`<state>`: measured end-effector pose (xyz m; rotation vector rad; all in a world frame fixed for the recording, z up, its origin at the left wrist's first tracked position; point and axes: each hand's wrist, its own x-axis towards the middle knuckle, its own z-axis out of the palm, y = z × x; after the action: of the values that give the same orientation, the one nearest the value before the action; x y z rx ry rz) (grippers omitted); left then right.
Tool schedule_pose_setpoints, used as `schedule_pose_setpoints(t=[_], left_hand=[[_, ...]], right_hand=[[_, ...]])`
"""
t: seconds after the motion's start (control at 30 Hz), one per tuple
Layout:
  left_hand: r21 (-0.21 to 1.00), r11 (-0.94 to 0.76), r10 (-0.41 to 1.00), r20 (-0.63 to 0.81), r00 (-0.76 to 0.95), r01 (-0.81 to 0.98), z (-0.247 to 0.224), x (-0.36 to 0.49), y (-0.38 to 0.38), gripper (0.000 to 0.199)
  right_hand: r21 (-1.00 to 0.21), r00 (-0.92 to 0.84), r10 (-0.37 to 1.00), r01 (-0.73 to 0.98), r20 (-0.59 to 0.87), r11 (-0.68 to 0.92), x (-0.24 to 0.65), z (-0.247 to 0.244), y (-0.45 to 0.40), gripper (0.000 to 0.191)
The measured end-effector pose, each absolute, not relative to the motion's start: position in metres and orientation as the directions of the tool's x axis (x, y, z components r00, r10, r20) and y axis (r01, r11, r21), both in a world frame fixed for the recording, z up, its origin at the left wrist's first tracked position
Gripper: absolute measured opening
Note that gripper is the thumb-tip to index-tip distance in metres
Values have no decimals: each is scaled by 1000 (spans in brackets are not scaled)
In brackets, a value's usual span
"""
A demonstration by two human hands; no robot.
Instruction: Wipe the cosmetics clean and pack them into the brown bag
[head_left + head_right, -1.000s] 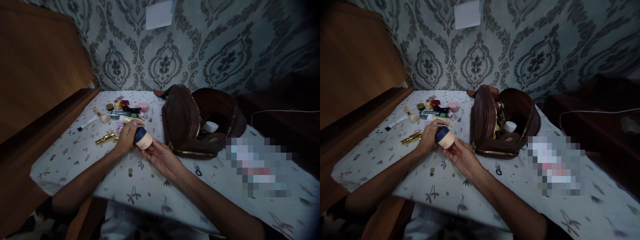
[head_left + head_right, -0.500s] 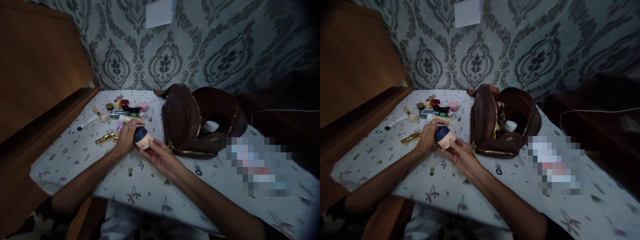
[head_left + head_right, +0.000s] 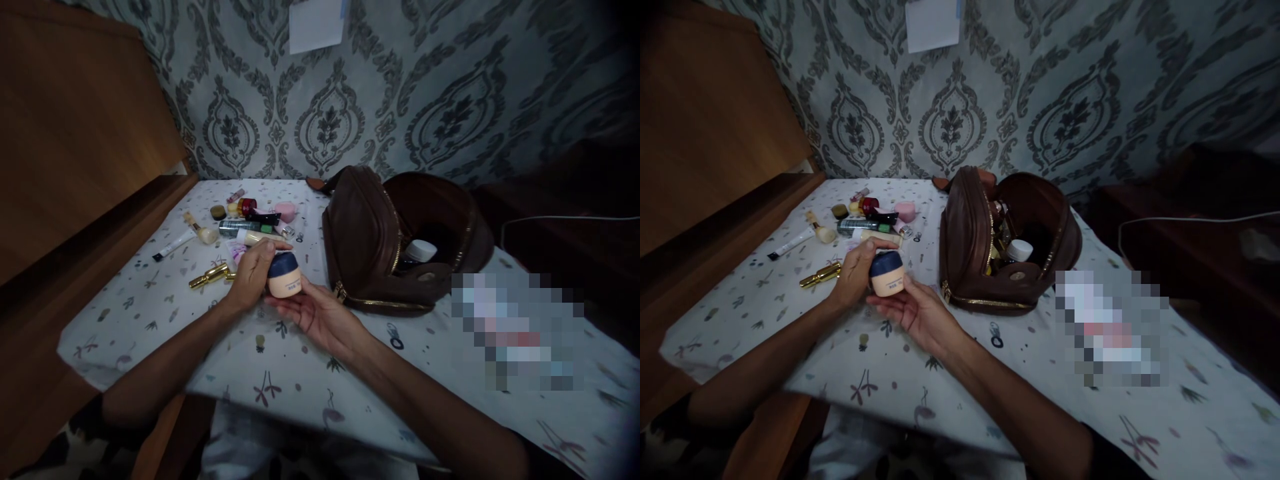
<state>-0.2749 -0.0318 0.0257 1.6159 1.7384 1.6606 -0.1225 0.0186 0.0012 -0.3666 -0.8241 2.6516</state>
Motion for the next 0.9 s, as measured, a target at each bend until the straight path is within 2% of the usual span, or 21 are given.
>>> schedule_pose_setpoints(t=[0.23,0.43,0.67,0.9], left_hand=[[800,-272,832,475,-288,535,29,-273,-34,54],[777,-299,871,459,-173,554,30,-275,-36,54],[756,-232,924,368,-104,612,25,-276,-34,80],[735,-199,944,321,-73,648,24,-275,-35,86]], right_hand=[[-500,-921,347,-220,-176,-838,-123,5,20,27],[-526,-926,339,-206,-168,-825,-124,3,22,33],[-544,-913,377,-240,-155,-804,-122,3,22,39],[-549,-910,395,-269,-124,-791,-122,11,21,46]])
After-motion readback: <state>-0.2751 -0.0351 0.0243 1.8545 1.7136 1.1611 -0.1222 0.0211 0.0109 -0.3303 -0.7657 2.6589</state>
